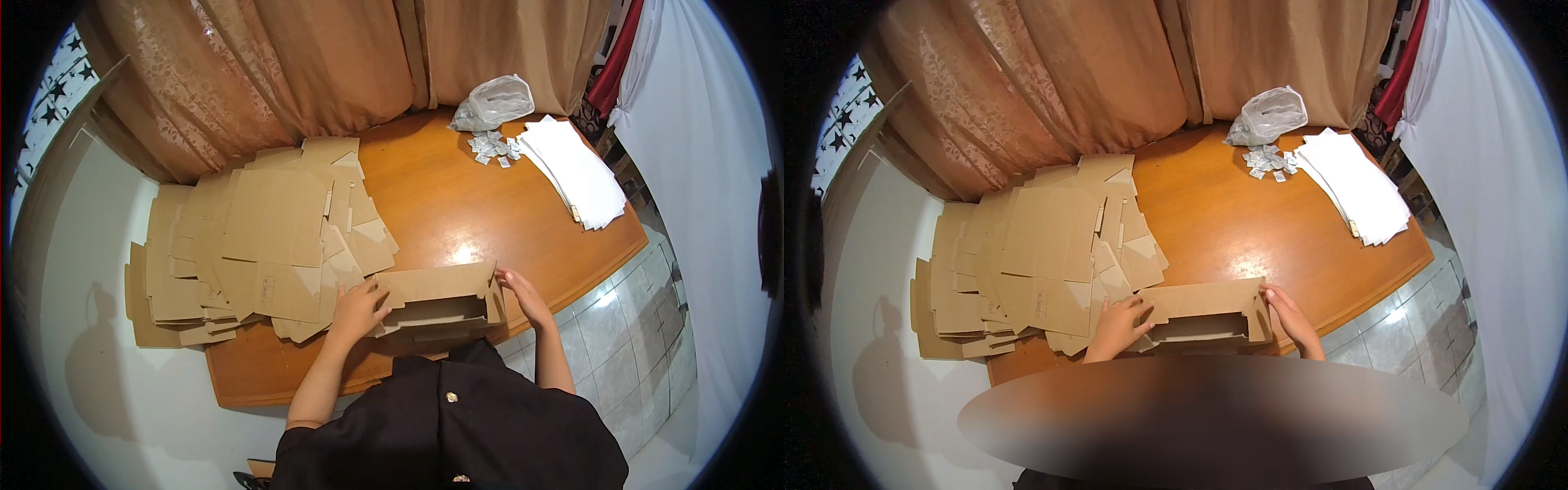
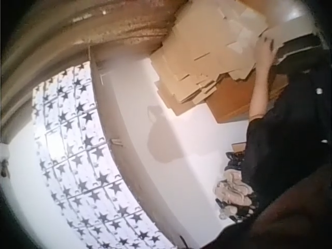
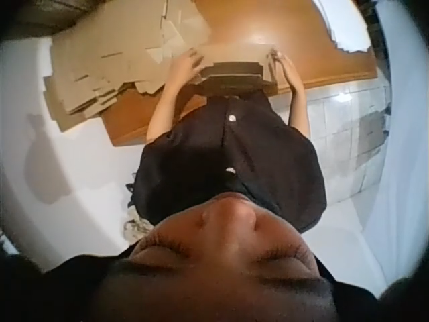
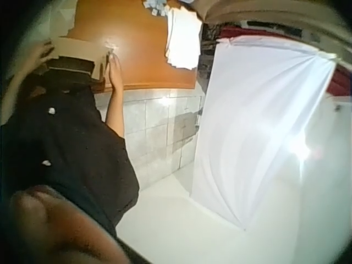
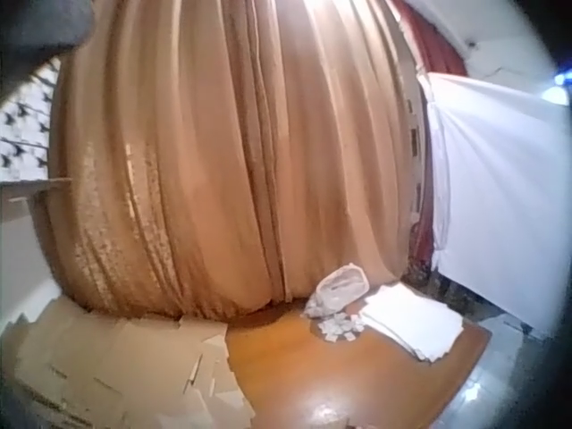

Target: Folding cardboard sheets into shoe boxes and placing them on a shelf.

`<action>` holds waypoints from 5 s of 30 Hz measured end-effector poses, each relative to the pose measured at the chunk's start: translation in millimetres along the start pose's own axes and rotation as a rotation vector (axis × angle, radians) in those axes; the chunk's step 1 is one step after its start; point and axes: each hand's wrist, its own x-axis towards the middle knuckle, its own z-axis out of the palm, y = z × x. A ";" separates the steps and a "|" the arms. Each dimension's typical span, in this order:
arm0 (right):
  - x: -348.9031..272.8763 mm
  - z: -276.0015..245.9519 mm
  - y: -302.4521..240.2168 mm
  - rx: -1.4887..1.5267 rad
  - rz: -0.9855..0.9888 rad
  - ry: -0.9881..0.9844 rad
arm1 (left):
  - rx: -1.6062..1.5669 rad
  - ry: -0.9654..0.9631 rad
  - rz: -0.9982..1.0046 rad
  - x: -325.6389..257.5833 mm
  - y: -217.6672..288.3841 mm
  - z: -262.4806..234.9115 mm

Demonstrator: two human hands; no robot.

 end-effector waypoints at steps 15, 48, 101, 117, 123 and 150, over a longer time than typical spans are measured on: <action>16.6 26.3 18.6 -0.398 -0.283 0.158 | 0.026 0.110 -0.011 -17.5 36.5 -13.7; -49.7 27.0 -12.1 -0.538 -0.321 -0.264 | -1.024 0.085 -0.059 -13.5 -20.9 52.8; -38.7 43.0 43.0 -0.571 -0.654 0.114 | -0.408 0.214 -0.146 23.7 19.8 65.0; -34.8 45.0 34.1 -0.684 -0.376 0.022 | -1.179 0.090 -0.273 10.3 -15.3 88.8; -40.4 43.8 42.5 -0.715 -0.447 0.014 | -1.028 0.098 -0.351 23.3 -14.1 91.3; -48.3 64.3 61.6 -0.892 -0.754 0.470 | -1.170 0.046 -0.141 -16.5 -7.1 94.9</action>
